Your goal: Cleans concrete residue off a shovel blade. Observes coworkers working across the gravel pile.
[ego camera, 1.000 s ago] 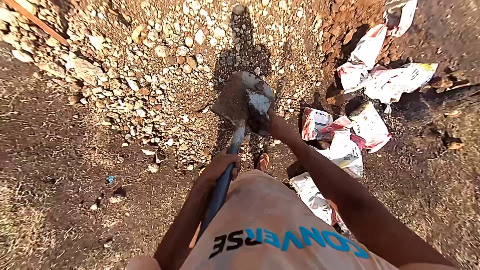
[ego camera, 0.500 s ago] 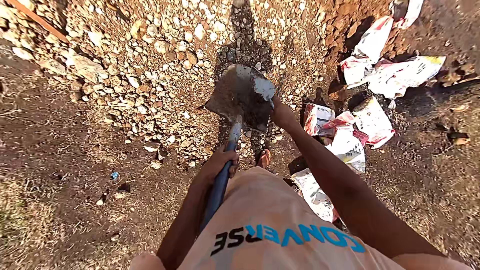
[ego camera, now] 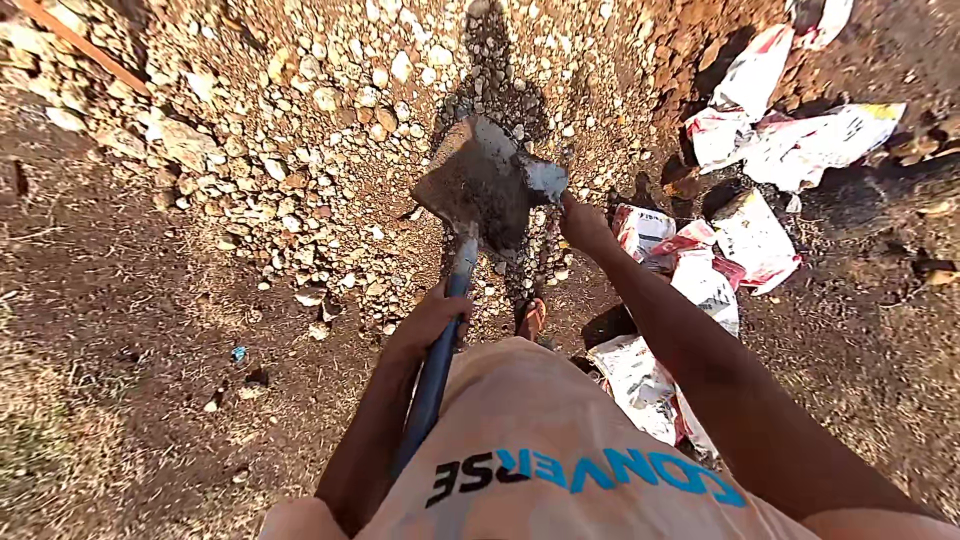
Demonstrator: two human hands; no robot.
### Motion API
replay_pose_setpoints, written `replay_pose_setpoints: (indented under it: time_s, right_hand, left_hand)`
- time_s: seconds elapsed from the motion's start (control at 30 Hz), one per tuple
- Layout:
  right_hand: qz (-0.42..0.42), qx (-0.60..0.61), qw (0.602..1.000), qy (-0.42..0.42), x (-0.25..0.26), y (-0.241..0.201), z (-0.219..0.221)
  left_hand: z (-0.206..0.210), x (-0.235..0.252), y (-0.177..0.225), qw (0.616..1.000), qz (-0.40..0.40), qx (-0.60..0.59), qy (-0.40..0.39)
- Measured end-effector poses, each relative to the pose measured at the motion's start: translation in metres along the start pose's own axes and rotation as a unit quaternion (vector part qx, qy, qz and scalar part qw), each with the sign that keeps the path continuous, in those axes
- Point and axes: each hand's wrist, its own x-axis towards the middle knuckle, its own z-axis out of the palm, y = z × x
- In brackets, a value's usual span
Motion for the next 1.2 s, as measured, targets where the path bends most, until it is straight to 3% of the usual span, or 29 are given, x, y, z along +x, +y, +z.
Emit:
replay_pose_setpoints:
  time_s: [0.13, 0.27, 0.33, 0.4, 0.5, 0.63, 0.77, 0.9, 1.07, 1.2]
  right_hand:
    - [-0.034, -0.035, 0.999, 0.004, -0.001, 0.006, -0.005]
    - [-0.078, 0.021, 0.996, -0.03, -0.046, -0.011, 0.046]
    - [-0.092, 0.033, 0.995, -0.025, -0.045, -0.007, 0.054]
    - [-0.079, 0.023, 0.996, -0.025, -0.037, -0.002, 0.044]
    - [-0.025, 0.053, 0.997, 0.043, -0.034, -0.001, 0.016]
    - [-0.108, 0.174, 0.977, 0.057, -0.071, 0.011, 0.008]
    - [-0.089, 0.064, 0.993, 0.037, -0.108, 0.007, 0.033]
    - [-0.082, -0.03, 0.995, -0.053, -0.129, 0.003, 0.063]
    - [-0.079, -0.084, 0.985, -0.127, -0.107, -0.005, 0.086]
    - [-0.06, -0.06, 0.994, -0.07, -0.036, -0.001, 0.083]
  left_hand:
    - [0.003, -0.002, 0.005, 1.0, 0.017, 0.003, -0.002]
    - [0.001, 0.008, 0.004, 1.0, 0.025, 0.008, 0.01]
    - [0.0, 0.012, 0.008, 1.0, 0.022, 0.001, 0.019]
    - [-0.004, 0.013, 0.004, 1.0, 0.009, -0.017, 0.018]
    - [-0.012, 0.022, -0.004, 0.998, 0.009, -0.058, -0.001]
    - [-0.023, 0.029, -0.014, 0.992, -0.003, -0.124, -0.022]
    - [-0.034, 0.037, -0.022, 0.984, -0.006, -0.175, -0.041]
    - [-0.037, 0.036, -0.017, 0.985, 0.001, -0.172, -0.033]
    - [-0.024, 0.034, -0.006, 0.986, 0.0, -0.161, -0.032]
    - [-0.014, 0.029, -0.009, 0.993, -0.013, -0.114, -0.034]
